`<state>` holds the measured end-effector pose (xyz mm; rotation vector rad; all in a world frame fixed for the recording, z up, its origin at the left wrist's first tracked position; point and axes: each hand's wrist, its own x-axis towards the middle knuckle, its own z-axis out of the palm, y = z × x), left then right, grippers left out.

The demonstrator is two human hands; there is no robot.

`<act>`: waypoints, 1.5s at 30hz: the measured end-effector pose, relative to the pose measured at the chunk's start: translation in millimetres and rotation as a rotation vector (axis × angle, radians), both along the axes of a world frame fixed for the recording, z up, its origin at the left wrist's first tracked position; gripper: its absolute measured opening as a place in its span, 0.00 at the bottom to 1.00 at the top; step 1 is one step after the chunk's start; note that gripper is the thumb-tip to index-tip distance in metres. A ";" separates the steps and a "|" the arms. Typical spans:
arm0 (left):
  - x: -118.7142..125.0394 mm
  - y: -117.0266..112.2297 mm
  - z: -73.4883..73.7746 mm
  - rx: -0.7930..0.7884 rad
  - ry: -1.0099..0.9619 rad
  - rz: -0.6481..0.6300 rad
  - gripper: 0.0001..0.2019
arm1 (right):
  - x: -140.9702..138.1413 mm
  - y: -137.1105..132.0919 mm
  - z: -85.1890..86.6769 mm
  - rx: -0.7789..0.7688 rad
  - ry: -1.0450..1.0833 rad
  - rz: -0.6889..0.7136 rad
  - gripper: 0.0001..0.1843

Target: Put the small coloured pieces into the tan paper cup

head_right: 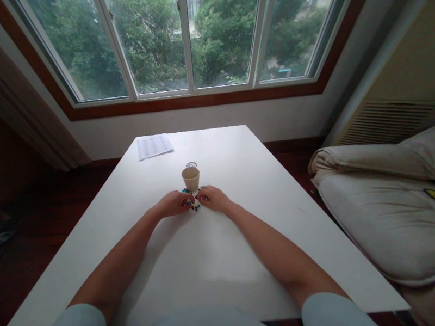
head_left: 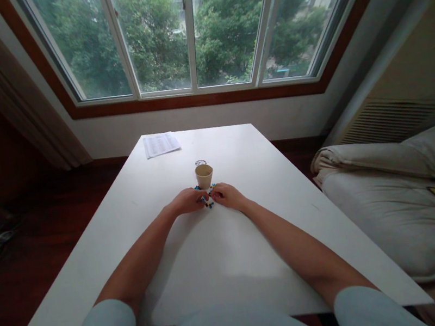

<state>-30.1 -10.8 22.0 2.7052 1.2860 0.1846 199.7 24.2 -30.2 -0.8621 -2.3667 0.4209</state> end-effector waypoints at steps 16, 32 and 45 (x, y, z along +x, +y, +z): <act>0.7 3.7 -12.6 -0.007 -0.061 0.079 0.12 | -6.2 -2.8 0.8 -0.148 0.285 -0.194 0.09; 4.0 5.6 -16.6 0.028 -0.069 0.182 0.12 | -8.3 0.8 11.5 -0.461 0.751 -0.232 0.15; 5.1 4.1 -17.6 0.049 -0.077 0.174 0.12 | -19.7 -10.1 42.3 -0.914 0.991 0.096 0.22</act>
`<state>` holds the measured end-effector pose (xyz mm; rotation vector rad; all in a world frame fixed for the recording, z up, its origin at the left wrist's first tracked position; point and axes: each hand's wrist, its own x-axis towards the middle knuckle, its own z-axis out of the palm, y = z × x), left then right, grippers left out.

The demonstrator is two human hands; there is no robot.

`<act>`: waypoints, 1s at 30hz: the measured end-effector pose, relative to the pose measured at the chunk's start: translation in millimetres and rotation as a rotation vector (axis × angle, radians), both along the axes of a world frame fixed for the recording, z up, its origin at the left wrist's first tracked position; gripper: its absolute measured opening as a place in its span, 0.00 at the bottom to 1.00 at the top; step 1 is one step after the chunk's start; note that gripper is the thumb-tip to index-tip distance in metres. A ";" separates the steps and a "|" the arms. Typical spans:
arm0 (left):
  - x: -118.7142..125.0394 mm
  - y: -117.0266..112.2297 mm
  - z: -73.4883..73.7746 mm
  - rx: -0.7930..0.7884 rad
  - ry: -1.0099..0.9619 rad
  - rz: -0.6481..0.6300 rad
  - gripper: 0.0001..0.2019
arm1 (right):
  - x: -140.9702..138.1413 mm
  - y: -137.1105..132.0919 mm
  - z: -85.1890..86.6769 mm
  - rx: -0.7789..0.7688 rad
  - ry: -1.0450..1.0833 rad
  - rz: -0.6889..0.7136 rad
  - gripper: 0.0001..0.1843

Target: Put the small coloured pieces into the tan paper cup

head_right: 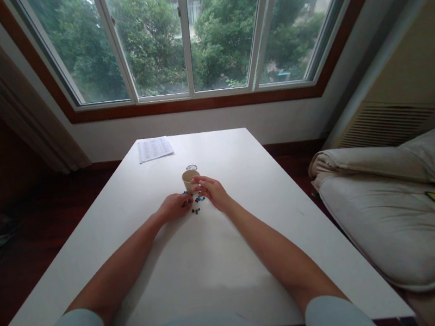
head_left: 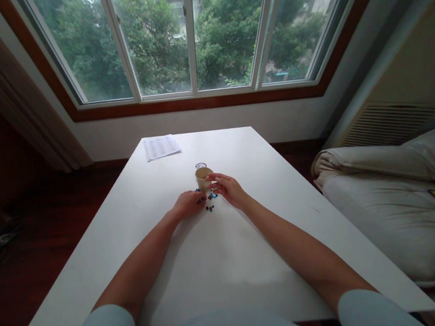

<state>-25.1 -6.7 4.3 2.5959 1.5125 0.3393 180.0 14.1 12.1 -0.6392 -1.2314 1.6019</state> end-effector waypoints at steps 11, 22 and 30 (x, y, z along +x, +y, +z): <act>3.1 -2.5 -1.2 -0.008 -0.008 -0.023 0.11 | -0.6 -6.1 16.3 -0.011 0.037 0.063 0.26; 5.1 -3.1 5.0 0.031 -0.113 0.043 0.10 | 5.1 6.3 -23.3 0.097 -0.053 -0.415 0.13; 9.5 -4.3 6.4 0.064 -0.211 0.050 0.08 | 2.5 6.4 -41.0 0.171 -0.205 -0.377 0.13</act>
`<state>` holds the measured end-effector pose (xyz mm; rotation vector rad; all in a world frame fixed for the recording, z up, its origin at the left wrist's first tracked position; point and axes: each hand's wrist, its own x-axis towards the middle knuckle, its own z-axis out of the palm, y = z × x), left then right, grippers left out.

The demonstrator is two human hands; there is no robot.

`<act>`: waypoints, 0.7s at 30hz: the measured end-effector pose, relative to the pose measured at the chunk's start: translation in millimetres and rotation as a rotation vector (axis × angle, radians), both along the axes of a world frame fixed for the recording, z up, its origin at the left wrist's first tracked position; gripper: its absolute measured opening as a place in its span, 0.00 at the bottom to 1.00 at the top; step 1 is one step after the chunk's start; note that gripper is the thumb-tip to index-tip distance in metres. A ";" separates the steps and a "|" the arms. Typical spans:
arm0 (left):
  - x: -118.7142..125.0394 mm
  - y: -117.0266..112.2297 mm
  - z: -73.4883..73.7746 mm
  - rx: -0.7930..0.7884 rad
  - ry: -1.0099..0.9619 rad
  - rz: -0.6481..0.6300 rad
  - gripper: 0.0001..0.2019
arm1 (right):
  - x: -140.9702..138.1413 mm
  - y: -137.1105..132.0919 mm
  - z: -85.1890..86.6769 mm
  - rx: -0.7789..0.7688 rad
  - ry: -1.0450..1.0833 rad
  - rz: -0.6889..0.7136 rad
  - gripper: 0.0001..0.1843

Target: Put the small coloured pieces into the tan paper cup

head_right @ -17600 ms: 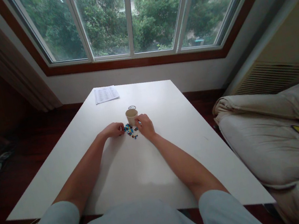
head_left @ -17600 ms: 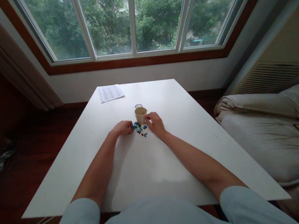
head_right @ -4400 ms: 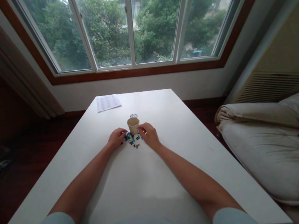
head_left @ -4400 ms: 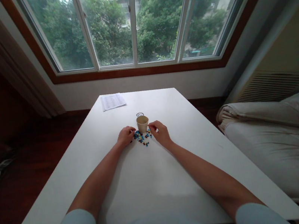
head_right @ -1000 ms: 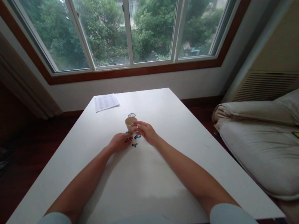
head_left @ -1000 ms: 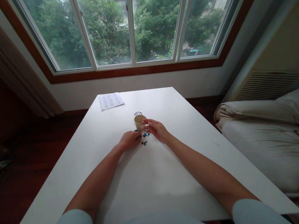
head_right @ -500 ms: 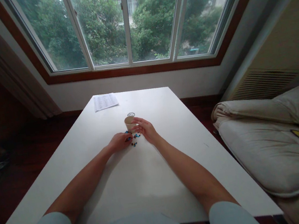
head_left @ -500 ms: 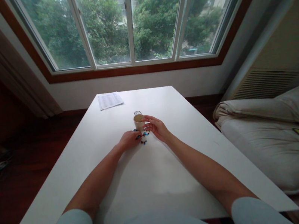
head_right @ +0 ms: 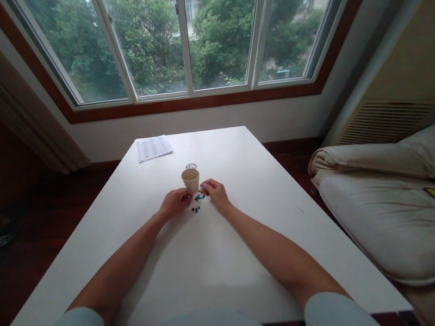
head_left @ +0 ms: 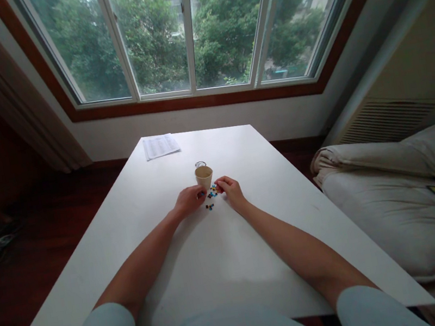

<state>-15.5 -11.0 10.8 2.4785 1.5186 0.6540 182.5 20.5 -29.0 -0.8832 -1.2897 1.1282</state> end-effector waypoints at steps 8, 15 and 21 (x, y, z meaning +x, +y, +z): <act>5.0 -3.4 -1.9 0.052 -0.072 -0.050 0.04 | -2.5 0.1 -2.3 -0.013 -0.118 0.009 0.15; 5.9 -2.4 -4.9 0.056 -0.119 -0.017 0.03 | -1.9 -0.1 -1.8 -0.040 -0.132 0.000 0.15; 7.3 -1.6 -5.1 0.025 -0.234 0.012 0.03 | -1.8 1.9 -3.8 -0.027 -0.150 -0.007 0.15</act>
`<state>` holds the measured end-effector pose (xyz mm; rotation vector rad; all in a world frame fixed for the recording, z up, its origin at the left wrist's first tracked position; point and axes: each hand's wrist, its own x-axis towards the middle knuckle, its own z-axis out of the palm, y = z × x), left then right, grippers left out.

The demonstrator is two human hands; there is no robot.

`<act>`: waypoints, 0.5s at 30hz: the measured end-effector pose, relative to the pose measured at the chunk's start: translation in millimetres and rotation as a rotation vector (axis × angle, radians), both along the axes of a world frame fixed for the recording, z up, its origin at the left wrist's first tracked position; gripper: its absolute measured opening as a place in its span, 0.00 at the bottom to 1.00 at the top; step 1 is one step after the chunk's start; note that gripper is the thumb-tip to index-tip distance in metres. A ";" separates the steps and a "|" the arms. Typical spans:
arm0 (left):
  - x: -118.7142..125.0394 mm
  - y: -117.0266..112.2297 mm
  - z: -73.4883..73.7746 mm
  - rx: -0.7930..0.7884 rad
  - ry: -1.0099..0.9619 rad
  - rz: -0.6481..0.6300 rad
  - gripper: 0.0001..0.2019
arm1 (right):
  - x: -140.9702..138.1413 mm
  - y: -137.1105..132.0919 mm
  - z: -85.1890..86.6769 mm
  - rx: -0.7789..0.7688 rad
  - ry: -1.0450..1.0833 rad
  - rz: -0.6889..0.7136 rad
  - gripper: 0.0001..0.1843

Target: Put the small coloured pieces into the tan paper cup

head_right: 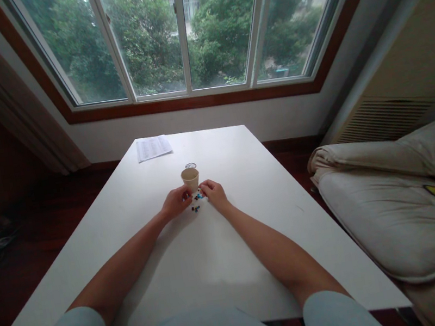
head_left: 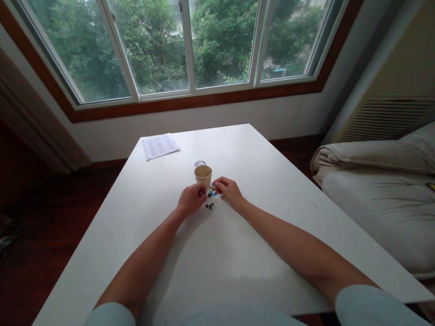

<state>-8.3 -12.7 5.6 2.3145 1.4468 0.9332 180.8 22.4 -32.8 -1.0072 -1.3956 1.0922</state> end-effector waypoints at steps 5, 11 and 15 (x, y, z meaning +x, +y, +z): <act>0.8 -0.6 1.1 -0.024 -0.100 -0.006 0.03 | 0.5 -0.5 -0.7 -0.016 -0.012 -0.002 0.15; 0.8 4.1 -5.4 -0.129 -0.322 -0.051 0.03 | 0.9 0.8 -1.2 0.007 -0.031 0.005 0.14; 1.8 8.7 -11.4 -0.192 -0.459 -0.049 0.03 | 0.8 -2.7 -1.4 0.083 -0.158 -0.020 0.15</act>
